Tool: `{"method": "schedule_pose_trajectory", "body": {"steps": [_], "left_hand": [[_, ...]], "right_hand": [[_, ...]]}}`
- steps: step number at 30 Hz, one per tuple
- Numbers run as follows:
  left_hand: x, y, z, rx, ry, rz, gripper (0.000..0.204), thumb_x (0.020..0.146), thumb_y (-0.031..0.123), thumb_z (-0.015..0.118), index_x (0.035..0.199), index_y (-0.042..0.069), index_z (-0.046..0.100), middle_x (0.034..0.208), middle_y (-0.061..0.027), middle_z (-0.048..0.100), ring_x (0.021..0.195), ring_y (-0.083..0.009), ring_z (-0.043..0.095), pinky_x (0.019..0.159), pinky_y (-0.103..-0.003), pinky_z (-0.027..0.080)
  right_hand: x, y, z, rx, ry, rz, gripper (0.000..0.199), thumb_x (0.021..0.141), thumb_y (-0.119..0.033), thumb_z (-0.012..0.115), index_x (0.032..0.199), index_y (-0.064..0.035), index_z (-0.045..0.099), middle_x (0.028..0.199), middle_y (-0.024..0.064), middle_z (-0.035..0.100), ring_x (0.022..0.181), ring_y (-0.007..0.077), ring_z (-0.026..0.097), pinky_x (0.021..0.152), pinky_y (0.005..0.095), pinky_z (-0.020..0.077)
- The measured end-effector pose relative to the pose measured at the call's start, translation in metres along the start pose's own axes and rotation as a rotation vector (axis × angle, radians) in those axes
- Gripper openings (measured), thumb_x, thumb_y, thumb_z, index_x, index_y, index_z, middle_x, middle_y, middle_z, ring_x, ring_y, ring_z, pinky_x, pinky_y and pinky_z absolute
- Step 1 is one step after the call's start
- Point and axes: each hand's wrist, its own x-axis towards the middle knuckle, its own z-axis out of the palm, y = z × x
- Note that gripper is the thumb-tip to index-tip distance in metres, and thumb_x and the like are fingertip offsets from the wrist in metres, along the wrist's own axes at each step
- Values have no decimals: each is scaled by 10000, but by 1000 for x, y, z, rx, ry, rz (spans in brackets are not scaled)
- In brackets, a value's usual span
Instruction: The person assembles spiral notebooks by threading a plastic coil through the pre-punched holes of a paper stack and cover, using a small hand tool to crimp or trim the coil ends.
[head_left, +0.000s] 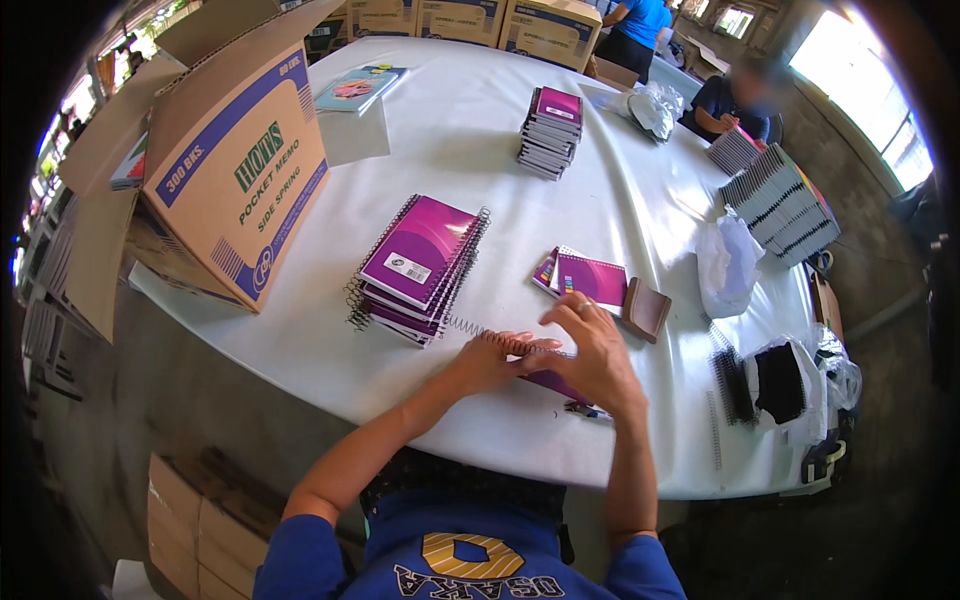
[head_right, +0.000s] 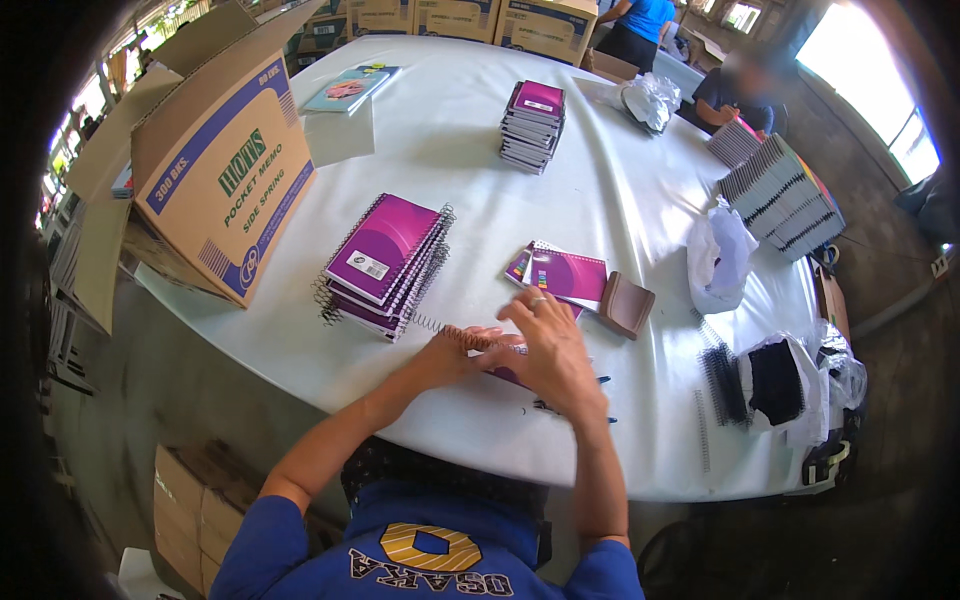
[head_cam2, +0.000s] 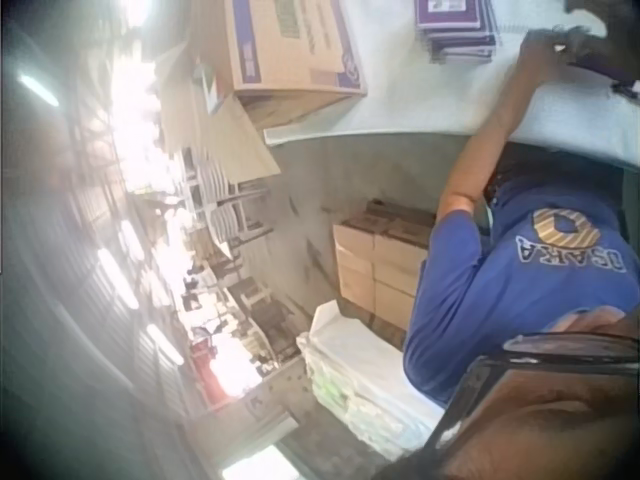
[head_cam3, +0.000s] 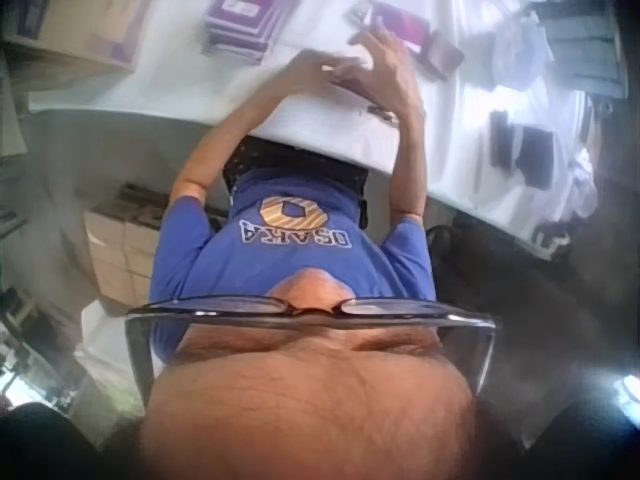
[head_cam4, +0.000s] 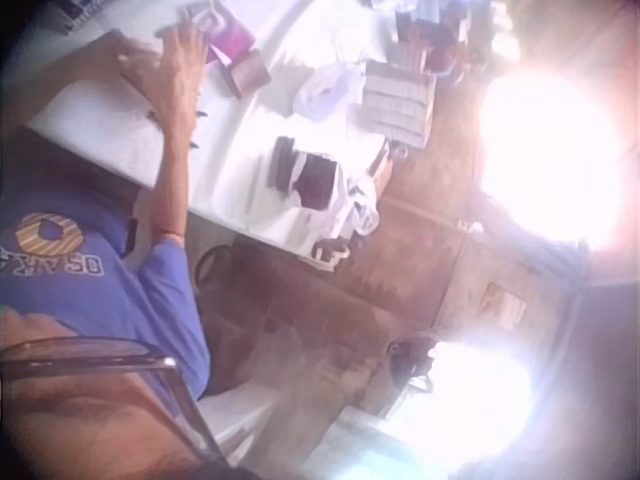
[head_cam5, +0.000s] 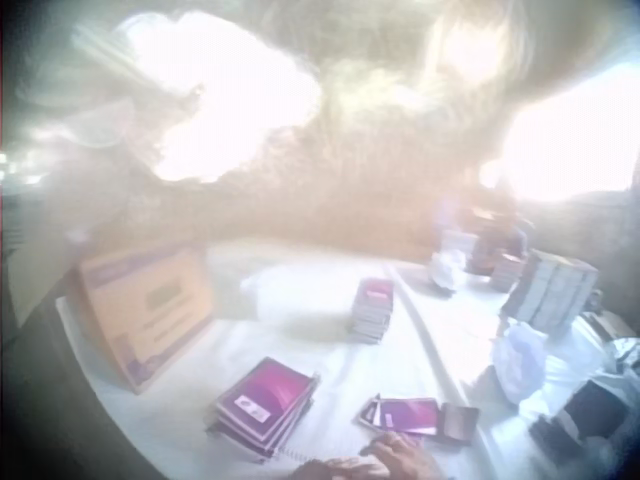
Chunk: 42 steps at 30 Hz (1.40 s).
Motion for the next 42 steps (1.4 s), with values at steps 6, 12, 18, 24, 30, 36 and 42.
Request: {"method": "schedule_pose_trajectory", "body": {"steps": [6,12,18,24,30,36,42], "left_hand": [[28,-19,-4,-17,-264,60,416,911,446,605,1317,355,587,1212,-36,665,1293,-300,505,1125,-446,284],[26,-16,-2,-132,-288,42,408,907,426,608,1305,339,606,1335,32,601,1415,-270,356,1174,-490,131],[23,-9,1,-4,-308,37,448,901,414,631,1312,238,603,1358,-148,558,1309,-312,478,1193,-468,162],[28,-15,11,53,-291,91,429,900,426,628,1303,281,610,1356,-76,578,1407,-288,355,1181,-536,121],[34,-14,17,1,-284,113,394,898,401,639,1273,281,636,1355,-83,578,1404,-274,371,1175,-556,108],[38,-6,19,-68,-285,76,328,887,342,672,1204,258,690,1267,-67,644,1416,-281,355,1173,-554,95],[38,-11,22,-15,-321,106,318,881,317,684,1192,248,699,1263,-62,647,1415,-285,358,1174,-552,73]], "right_hand": [[-32,30,-5,43,-54,226,328,747,-78,728,1049,-32,607,816,84,629,899,296,599,906,399,417],[-29,9,-5,-126,185,29,253,759,-70,720,997,-57,634,930,70,640,917,282,598,888,395,442],[-35,23,9,-126,11,63,496,772,-35,691,1244,-51,537,919,78,622,970,292,586,965,403,392],[-37,23,12,-90,85,68,551,797,9,651,1315,-12,464,869,92,668,971,278,601,1022,427,359],[-41,17,4,-200,70,24,592,821,-10,645,1369,8,422,919,94,684,1000,268,611,1041,450,343],[-48,21,3,-200,79,53,622,811,16,649,1389,2,420,919,101,692,1008,257,615,1047,443,341],[-50,30,5,-135,61,77,597,810,27,641,1370,8,433,948,109,691,1014,287,601,1043,441,348]]}}
